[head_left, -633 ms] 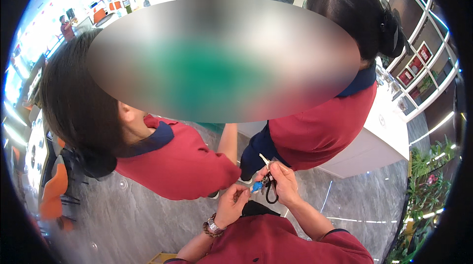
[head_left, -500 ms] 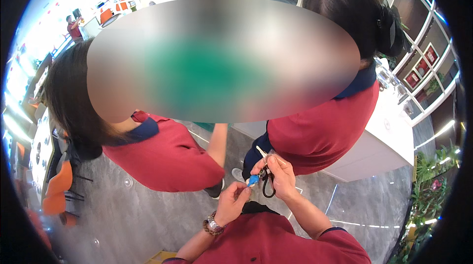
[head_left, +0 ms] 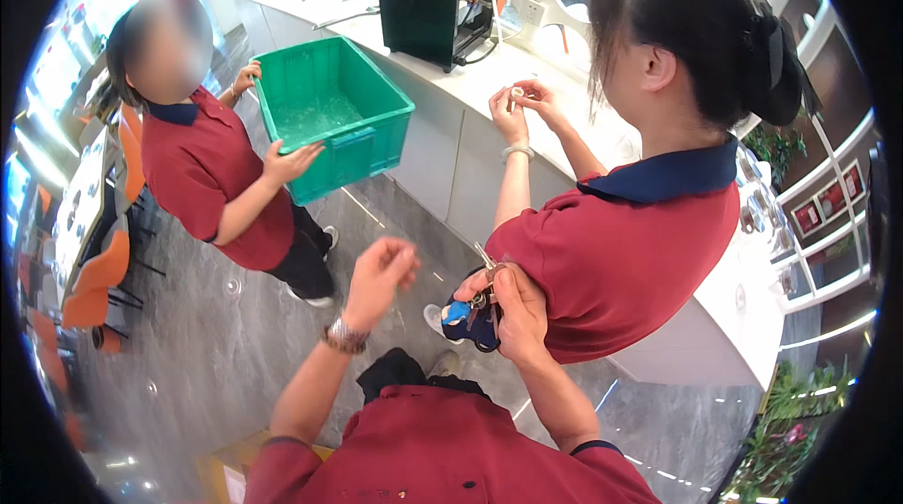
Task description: The person opens the back panel of a wall-mounted appliance and manipulates internal white pipes and wires. They use a screwdriver to adjust a fitting on a pipe, then walk to a locker to retrieve keys before returning to continue adjusting the pipe fitting and reassembling the internal components.
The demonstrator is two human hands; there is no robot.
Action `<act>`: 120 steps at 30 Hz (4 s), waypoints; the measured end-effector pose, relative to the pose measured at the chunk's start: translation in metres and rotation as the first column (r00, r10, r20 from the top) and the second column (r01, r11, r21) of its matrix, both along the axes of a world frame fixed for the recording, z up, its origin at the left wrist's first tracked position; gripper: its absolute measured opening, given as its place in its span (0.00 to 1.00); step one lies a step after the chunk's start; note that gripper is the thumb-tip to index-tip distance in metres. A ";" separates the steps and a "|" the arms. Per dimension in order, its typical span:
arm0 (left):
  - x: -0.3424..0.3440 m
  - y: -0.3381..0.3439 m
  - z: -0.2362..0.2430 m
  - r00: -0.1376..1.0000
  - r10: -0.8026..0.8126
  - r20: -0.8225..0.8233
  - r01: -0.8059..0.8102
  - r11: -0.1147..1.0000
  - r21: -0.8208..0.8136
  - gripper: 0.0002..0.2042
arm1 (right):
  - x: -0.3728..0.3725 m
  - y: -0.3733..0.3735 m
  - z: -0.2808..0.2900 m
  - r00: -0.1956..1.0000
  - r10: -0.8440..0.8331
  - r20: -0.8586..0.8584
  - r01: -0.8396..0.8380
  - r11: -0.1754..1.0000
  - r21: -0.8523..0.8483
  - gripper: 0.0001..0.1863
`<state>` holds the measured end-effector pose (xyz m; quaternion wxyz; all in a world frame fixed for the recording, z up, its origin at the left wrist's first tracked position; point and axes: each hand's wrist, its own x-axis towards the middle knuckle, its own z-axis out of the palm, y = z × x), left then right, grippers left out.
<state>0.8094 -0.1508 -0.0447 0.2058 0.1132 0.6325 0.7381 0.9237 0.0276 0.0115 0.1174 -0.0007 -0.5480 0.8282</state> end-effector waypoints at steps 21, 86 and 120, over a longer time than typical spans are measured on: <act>-0.337 0.290 -0.056 0.678 -0.674 0.295 0.294 0.616 0.731 0.17 | -0.126 -0.014 -0.023 0.917 -0.347 0.195 0.343 0.938 0.055 0.19; -0.369 0.205 0.026 0.828 -0.320 0.461 0.374 0.927 -0.027 0.16 | -0.358 0.152 -0.022 0.913 -0.297 -0.279 0.324 0.112 0.939 0.13; -0.393 0.193 0.042 0.731 -0.376 0.570 0.402 0.912 0.086 0.15 | -0.395 0.174 -0.017 0.960 0.008 -0.279 0.275 0.133 0.952 0.17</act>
